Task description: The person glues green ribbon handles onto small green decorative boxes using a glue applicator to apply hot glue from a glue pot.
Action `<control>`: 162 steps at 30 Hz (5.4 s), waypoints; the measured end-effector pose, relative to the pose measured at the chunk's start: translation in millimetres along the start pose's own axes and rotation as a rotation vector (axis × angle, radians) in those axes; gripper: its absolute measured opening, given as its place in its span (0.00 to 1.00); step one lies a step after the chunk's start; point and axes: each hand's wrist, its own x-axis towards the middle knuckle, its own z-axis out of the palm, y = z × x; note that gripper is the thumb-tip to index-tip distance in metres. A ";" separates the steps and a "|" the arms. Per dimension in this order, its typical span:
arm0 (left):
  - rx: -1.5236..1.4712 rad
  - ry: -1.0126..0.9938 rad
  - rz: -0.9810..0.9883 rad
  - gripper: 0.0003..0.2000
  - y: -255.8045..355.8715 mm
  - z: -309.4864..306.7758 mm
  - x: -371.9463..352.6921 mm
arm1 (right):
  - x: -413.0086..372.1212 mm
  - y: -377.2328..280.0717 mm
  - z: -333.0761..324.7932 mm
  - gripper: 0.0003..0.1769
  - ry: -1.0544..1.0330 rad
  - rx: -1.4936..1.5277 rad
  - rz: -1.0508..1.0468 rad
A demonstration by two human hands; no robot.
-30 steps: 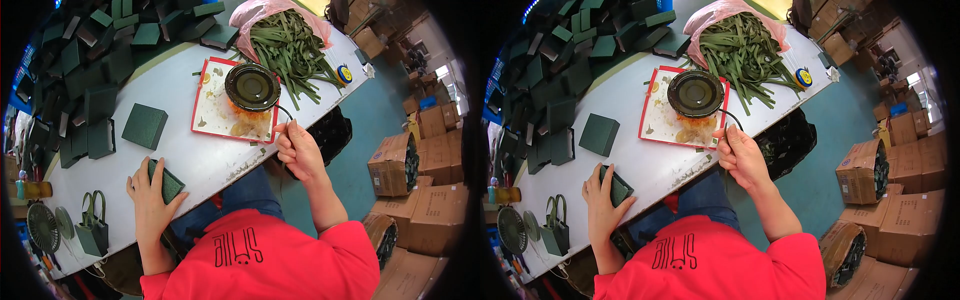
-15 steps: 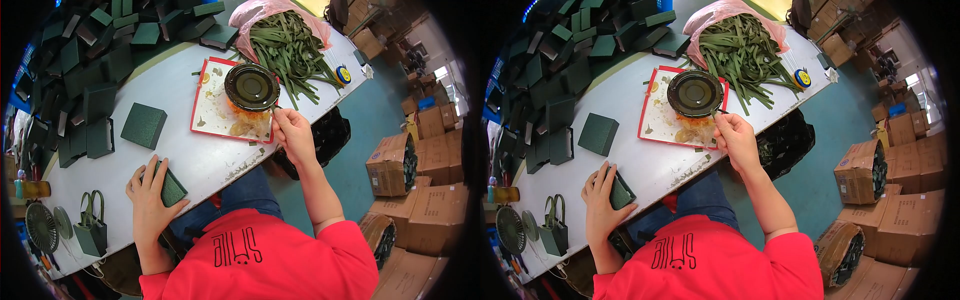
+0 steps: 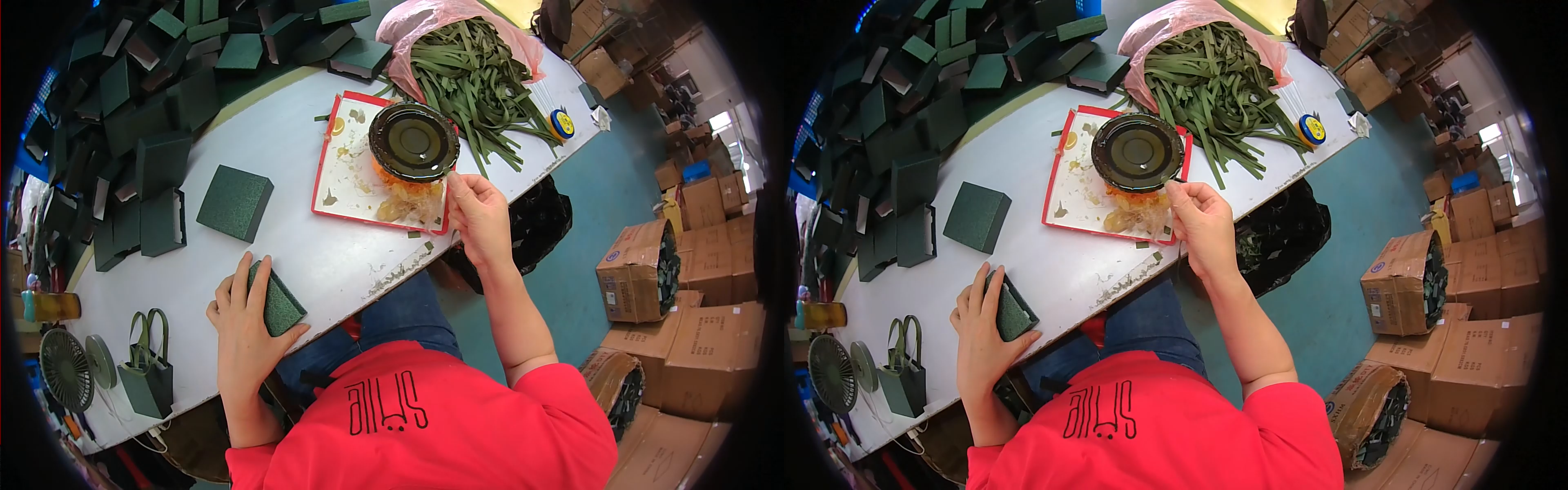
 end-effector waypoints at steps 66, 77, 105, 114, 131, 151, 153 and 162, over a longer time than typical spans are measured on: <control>-0.463 0.279 0.428 0.50 8.5 -1.2 30.5 | -85.0 12.0 25.3 0.14 -0.881 -0.565 -0.035; -0.450 0.163 0.415 0.52 10.9 -2.9 22.5 | -85.8 37.3 21.3 0.22 -0.214 0.433 0.475; -0.446 0.090 0.493 0.53 22.1 6.8 23.1 | -16.4 4.1 5.1 0.12 -0.028 -0.084 0.042; -0.423 0.071 0.496 0.53 30.4 2.9 25.5 | -2.6 4.8 13.2 0.11 -0.016 -0.082 0.062; -0.490 0.096 0.503 0.55 17.3 0.5 27.9 | -53.4 -3.6 28.2 0.08 -0.271 -0.185 0.118; -0.629 0.033 0.610 0.50 19.0 -5.9 27.3 | -54.9 -4.2 61.0 0.13 -0.663 -0.536 0.445; -0.601 0.046 0.626 0.48 19.5 -5.5 26.8 | -53.3 -3.0 62.2 0.14 -0.681 -0.580 0.443; -0.489 0.015 0.607 0.47 20.3 -2.9 25.4 | -48.9 22.0 51.6 0.13 -0.758 -0.491 0.408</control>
